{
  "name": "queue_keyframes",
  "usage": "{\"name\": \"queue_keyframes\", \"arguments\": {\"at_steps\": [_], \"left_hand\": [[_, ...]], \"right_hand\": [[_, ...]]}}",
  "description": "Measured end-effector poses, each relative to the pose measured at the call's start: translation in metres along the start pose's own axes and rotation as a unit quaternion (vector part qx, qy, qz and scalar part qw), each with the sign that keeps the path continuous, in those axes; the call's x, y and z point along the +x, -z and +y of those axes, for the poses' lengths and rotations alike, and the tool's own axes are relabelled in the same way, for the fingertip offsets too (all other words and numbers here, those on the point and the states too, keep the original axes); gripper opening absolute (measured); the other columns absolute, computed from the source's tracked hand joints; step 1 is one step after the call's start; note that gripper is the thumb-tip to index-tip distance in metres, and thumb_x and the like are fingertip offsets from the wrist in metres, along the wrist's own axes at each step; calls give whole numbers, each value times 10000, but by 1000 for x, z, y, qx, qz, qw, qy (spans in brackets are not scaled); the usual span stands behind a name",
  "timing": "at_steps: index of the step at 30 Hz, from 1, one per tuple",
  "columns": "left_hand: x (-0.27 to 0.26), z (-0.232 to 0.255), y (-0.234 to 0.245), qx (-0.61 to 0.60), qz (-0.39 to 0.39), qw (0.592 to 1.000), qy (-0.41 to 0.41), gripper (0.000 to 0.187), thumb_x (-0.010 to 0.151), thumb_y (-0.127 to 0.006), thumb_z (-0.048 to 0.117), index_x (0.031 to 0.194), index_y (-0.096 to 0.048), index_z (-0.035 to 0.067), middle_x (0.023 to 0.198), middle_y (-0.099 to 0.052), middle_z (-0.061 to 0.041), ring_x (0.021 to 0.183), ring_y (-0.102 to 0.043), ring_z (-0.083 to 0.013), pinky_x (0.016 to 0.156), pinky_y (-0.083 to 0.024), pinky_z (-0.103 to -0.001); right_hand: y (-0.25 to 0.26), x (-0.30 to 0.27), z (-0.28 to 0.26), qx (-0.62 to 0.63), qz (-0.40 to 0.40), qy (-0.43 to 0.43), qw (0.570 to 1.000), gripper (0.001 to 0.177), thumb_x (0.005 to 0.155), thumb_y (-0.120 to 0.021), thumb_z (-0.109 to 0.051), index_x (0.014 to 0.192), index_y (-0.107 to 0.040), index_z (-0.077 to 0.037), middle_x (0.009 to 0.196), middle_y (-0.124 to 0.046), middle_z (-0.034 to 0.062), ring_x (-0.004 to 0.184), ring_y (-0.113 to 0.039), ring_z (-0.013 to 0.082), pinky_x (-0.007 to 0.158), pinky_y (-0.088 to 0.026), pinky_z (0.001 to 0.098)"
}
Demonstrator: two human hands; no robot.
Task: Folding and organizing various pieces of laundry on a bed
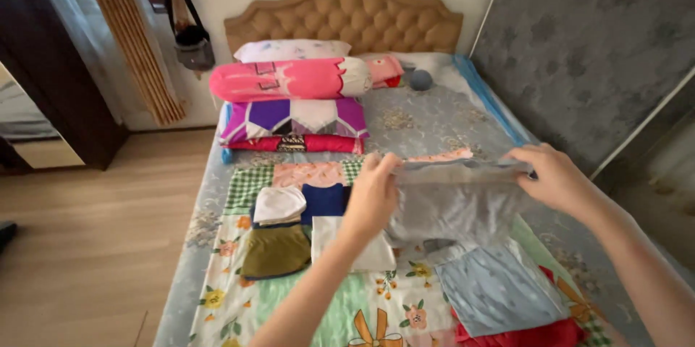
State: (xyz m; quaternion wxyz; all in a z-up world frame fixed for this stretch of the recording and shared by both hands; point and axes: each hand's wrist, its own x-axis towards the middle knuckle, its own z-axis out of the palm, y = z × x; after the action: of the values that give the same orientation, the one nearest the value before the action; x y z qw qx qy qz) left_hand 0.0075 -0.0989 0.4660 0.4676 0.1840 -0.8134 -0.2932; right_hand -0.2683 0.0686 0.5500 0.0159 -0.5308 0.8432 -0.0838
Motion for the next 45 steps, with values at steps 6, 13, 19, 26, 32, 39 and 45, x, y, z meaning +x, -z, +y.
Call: {"name": "queue_keyframes", "arguments": {"at_steps": [6,13,19,26,32,39,45], "left_hand": [[31,58,91,29,39,995,-83,246,793,-494,-31,1015,-575,34,921,-586,-167,816,-611,-351,748,-472,-453],[74,121,164,77,57,993,-66,349,853,-801,140,726,-478,108,749,-568,-58,643,-533,-211,578,-410,-361],[81,145,204,121,106,985,-65,296,869,-794,344,891,-614,110,1019,-713,-47,699,-639,-197,623,-489,-372],[59,140,235,103,78,989,77,278,917,-749,265,853,-503,152,605,-681,-11,633,-633,-179,637,-450,-344],[28,63,214,64,80,982,158,229,925,-673,264,1119,-650,144,856,-743,-150,880,-749,-375,853,-551,-515],[70,172,282,70,199,976,-52,193,1031,-637,142,956,-458,147,656,-536,-9,585,-454,-120,555,-372,-309],[6,221,304,35,114,991,-64,109,1071,-608,152,979,-555,123,788,-571,12,534,-365,-51,482,-303,-227]], "right_hand": [[81,-29,-62,29,-11,-21,999,517,993,-607,-148,1501,-520,-190,1577,-435,91,862,-727,282,807,-552,457],[162,-53,-100,3,144,92,985,267,997,-608,12,1222,-721,-77,762,-742,94,414,-485,131,394,-395,258],[178,-46,-110,34,231,172,957,274,1080,-586,-188,1274,-720,-48,740,-615,172,565,-514,264,565,-386,400],[138,-30,-133,94,220,222,945,197,980,-715,-274,1000,-790,-93,784,-760,116,681,-675,219,650,-473,411],[32,37,-132,104,230,146,957,255,973,-662,-356,1145,-779,-209,1022,-774,153,1019,-703,424,894,-552,537],[169,-4,-192,313,309,222,870,184,1083,-644,-320,1162,-703,-164,1038,-677,-50,935,-565,98,794,-417,296],[173,-120,-189,383,225,202,873,78,1103,-585,-235,1105,-622,-166,998,-539,-92,961,-469,46,811,-365,248]]}}
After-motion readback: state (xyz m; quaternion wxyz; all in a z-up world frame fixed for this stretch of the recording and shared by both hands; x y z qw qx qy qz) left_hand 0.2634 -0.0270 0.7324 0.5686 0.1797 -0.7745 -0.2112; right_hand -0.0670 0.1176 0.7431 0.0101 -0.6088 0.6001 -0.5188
